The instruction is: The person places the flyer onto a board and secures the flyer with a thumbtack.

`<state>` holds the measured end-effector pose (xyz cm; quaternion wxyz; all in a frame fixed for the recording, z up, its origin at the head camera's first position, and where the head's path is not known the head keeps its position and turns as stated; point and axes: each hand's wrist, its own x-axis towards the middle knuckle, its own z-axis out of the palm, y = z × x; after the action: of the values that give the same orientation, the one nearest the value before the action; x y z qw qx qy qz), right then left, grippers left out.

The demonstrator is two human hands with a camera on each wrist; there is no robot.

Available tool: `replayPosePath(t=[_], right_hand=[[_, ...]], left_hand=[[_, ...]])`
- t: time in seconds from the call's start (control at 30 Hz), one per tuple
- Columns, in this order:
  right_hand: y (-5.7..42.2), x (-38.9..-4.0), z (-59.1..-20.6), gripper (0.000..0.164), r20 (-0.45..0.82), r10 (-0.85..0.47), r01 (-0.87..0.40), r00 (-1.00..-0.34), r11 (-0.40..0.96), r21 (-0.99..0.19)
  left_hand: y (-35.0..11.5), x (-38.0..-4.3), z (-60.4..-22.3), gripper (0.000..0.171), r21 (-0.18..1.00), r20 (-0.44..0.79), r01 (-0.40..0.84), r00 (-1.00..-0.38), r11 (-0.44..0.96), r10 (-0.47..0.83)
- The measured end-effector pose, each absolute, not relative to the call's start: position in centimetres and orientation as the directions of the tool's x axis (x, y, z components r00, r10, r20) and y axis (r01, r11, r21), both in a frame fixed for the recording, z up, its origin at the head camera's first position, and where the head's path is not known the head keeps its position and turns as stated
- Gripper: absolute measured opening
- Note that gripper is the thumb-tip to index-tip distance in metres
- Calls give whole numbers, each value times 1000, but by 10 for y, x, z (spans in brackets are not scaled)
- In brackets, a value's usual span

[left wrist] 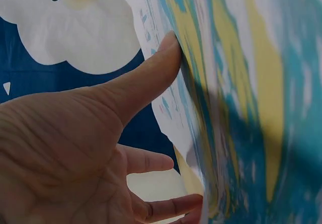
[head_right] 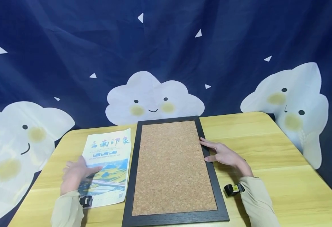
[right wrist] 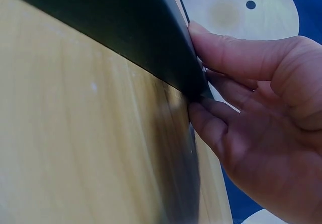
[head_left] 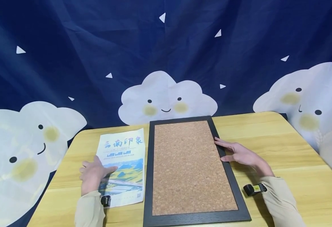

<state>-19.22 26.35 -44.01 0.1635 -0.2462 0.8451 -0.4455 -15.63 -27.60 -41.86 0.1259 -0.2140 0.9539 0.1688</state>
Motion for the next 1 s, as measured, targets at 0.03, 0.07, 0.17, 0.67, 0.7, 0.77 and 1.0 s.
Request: replayPosePath(t=[0.03,0.07,0.17,0.67,0.7,0.77,1.0], right_hand=[[264,-192,-440,75,-56,-558,-270,-828,485,-832],[263,-193,-440,75,-56,-559,-272,-828,487,-830],[263,-193,-440,75,-56,-556,-274,-829,492,-827],[263,-194,-441,75,-53,-567,-261,-822,458,-850],[263,-194,-441,75,-53,-568,-260,-822,456,-851],[263,-194,-440,75,-54,-568,-257,-821,454,-853],[263,-194,-439,75,-55,-563,-259,-824,461,-849]], left_hand=[[-278,-156,-418,107,272,-314,-452,-876,850,-365],[-279,-156,-418,107,274,-317,-454,-875,848,-365],[-281,-156,-416,109,272,-331,-457,-871,847,-363],[-280,-159,-414,104,306,-369,-467,-861,829,-349],[-280,-159,-414,104,310,-373,-465,-862,829,-344],[-282,-159,-414,104,322,-375,-460,-864,828,-335],[-287,-160,-411,103,347,-350,-412,-890,843,-291]])
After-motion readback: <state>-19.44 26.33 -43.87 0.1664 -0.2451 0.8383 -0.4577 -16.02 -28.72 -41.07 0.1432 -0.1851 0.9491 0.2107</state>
